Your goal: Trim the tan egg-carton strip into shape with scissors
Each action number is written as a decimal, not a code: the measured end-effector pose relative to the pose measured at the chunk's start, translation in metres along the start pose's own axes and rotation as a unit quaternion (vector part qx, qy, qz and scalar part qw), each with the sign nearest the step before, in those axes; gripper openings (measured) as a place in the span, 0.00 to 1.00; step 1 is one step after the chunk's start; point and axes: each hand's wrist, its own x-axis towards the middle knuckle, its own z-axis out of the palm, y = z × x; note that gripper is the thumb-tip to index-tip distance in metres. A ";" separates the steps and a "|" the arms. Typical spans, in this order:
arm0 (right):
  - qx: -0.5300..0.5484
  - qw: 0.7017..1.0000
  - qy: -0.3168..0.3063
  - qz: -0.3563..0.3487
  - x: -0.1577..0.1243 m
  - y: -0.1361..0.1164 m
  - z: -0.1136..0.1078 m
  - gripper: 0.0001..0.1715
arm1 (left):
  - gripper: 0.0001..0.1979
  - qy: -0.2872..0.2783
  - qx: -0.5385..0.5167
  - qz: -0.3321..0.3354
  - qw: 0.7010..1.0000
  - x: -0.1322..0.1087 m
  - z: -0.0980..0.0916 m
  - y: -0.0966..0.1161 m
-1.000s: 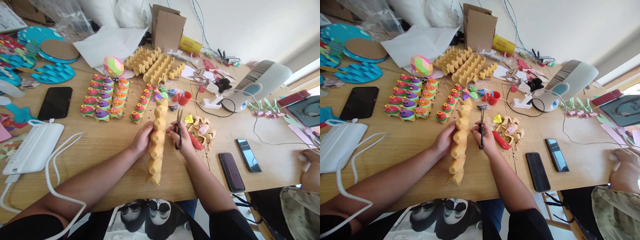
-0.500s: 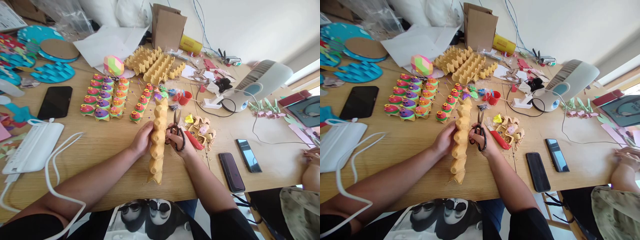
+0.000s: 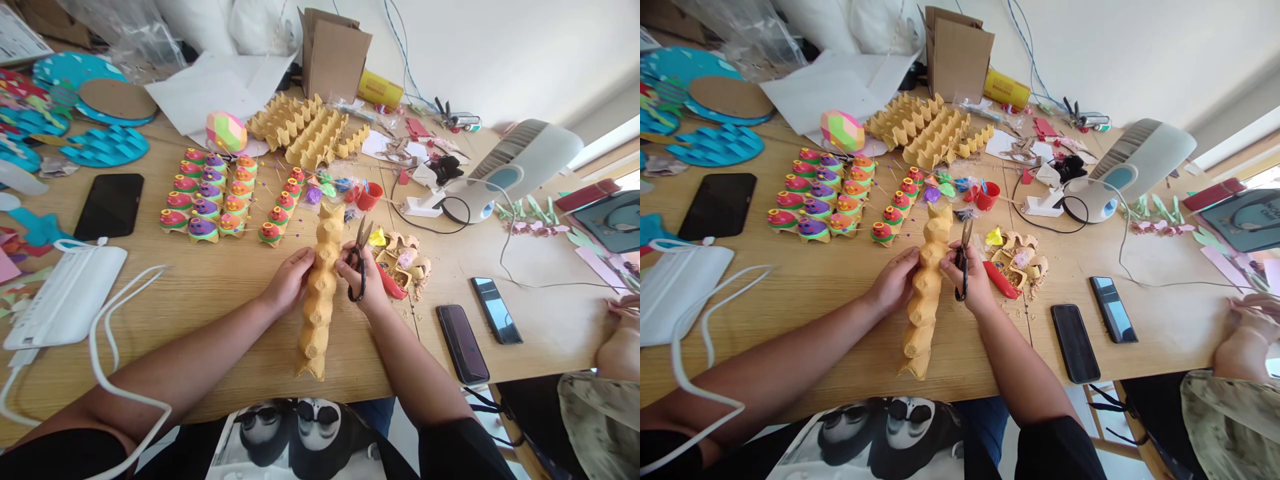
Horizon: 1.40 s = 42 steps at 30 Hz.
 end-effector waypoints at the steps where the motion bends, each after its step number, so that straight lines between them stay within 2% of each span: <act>1: 0.009 1.000 -0.001 -0.004 0.001 0.002 -0.001 0.24 | 0.14 0.001 -0.004 0.000 1.000 0.000 0.001 0.001; 4: 0.027 0.999 0.014 -0.022 0.003 0.005 -0.003 0.22 | 0.14 0.009 -0.013 -0.004 1.000 0.000 0.003 0.005; 11: -0.043 0.998 0.012 -0.035 -0.001 -0.002 -0.001 0.22 | 0.13 0.001 -0.007 -0.007 1.000 0.000 0.001 0.003; 15: -0.043 0.997 0.031 -0.058 -0.003 -0.004 0.000 0.18 | 0.13 0.007 0.001 -0.001 1.000 0.001 0.000 0.001; 21: -0.090 0.993 0.024 -0.066 -0.004 -0.003 0.000 0.23 | 0.15 0.027 0.002 0.015 1.000 0.002 -0.005 -0.002; 26: -0.138 0.986 0.041 -0.083 -0.006 -0.001 0.001 0.22 | 0.16 0.026 0.025 0.018 0.999 0.001 -0.006 -0.005; 30: -0.126 0.989 0.044 -0.068 -0.004 -0.001 0.000 0.21 | 0.17 0.031 0.026 0.012 0.999 -0.001 -0.004 -0.002; 35: -0.126 0.989 0.075 -0.034 -0.003 -0.004 -0.001 0.21 | 0.15 0.039 0.018 0.023 0.999 -0.002 -0.004 0.000; 42: 0.006 1.000 0.027 0.004 -0.004 -0.003 0.000 0.22 | 0.15 0.017 0.060 -0.001 0.998 -0.003 -0.006 0.000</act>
